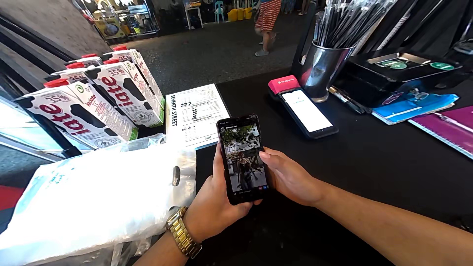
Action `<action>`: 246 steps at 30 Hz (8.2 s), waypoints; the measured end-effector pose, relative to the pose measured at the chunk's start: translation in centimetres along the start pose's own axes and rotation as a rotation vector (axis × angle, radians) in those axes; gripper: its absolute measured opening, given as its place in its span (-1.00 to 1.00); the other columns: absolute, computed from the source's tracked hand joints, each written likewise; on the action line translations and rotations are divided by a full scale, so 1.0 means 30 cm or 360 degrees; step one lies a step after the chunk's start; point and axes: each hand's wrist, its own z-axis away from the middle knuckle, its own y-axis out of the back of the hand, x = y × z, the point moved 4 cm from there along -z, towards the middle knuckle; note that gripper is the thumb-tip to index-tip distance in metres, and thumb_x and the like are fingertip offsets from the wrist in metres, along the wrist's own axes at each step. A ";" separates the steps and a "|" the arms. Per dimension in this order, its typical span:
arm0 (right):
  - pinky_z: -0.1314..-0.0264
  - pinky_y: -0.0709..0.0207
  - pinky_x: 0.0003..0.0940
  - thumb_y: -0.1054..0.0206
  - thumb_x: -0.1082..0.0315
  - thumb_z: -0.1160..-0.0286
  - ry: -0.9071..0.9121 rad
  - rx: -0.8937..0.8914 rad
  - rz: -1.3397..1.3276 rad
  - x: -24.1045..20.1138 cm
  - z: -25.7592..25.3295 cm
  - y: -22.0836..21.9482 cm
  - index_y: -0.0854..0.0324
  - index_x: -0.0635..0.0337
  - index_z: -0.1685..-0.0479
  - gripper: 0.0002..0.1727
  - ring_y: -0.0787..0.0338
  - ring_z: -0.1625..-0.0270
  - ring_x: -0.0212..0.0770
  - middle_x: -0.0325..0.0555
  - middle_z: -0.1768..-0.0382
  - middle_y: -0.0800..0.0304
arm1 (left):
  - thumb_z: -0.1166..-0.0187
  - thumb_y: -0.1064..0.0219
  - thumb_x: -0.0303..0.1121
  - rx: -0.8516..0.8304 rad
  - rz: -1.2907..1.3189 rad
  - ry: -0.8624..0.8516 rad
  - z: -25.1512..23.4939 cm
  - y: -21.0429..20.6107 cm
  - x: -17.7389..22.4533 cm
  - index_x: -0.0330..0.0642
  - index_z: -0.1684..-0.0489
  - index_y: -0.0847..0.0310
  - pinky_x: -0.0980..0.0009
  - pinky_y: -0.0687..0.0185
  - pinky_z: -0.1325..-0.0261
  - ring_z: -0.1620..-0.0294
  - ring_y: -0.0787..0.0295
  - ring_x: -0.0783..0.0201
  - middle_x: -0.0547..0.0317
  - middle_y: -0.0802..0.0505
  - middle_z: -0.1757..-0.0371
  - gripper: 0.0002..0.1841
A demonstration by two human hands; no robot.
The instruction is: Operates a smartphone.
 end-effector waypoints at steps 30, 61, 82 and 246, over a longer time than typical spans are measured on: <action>-0.31 -0.71 -0.13 -0.13 -0.37 -0.58 -0.0016 0.0028 -0.0007 0.001 0.001 0.001 -0.50 -0.06 -0.50 -0.29 -0.81 -0.25 -0.14 -0.03 -0.20 -0.80 | -0.12 -0.77 -0.20 0.0008 -0.0018 -0.0007 -0.002 0.000 0.000 0.19 -0.89 0.65 0.30 -0.78 -0.41 -0.36 -0.74 0.41 0.25 -0.73 -0.39 0.47; -0.23 -0.74 -0.15 -0.14 -0.39 -0.56 -0.0023 0.0030 0.0014 0.005 -0.002 0.003 -0.51 -0.07 -0.47 -0.28 -0.83 -0.18 -0.15 -0.04 -0.14 -0.80 | -0.09 -0.77 -0.21 -0.0004 -0.0018 0.0054 0.001 0.000 -0.005 0.14 -0.89 0.63 0.33 -0.78 -0.40 -0.32 -0.76 0.43 0.27 -0.76 -0.34 0.47; -0.30 -0.71 -0.13 -0.15 -0.38 -0.56 -0.0025 0.0046 0.0006 -0.001 0.000 -0.001 -0.51 -0.07 -0.49 -0.28 -0.81 -0.25 -0.14 -0.04 -0.19 -0.79 | -0.11 -0.77 -0.20 0.0008 -0.0001 0.0016 -0.001 -0.001 -0.002 0.13 -0.89 0.62 0.33 -0.80 -0.36 -0.28 -0.78 0.41 0.25 -0.77 -0.30 0.46; -0.45 -0.62 -0.17 -0.14 -0.40 -0.56 0.0020 0.0062 0.0002 0.003 -0.003 0.001 -0.50 -0.04 -0.52 -0.25 -0.76 -0.34 -0.19 -0.09 -0.26 -0.77 | -0.10 -0.77 -0.16 0.0035 -0.0059 0.0005 -0.001 0.000 -0.002 0.10 -0.89 0.63 0.36 -0.76 -0.41 -0.35 -0.74 0.45 0.23 -0.74 -0.37 0.47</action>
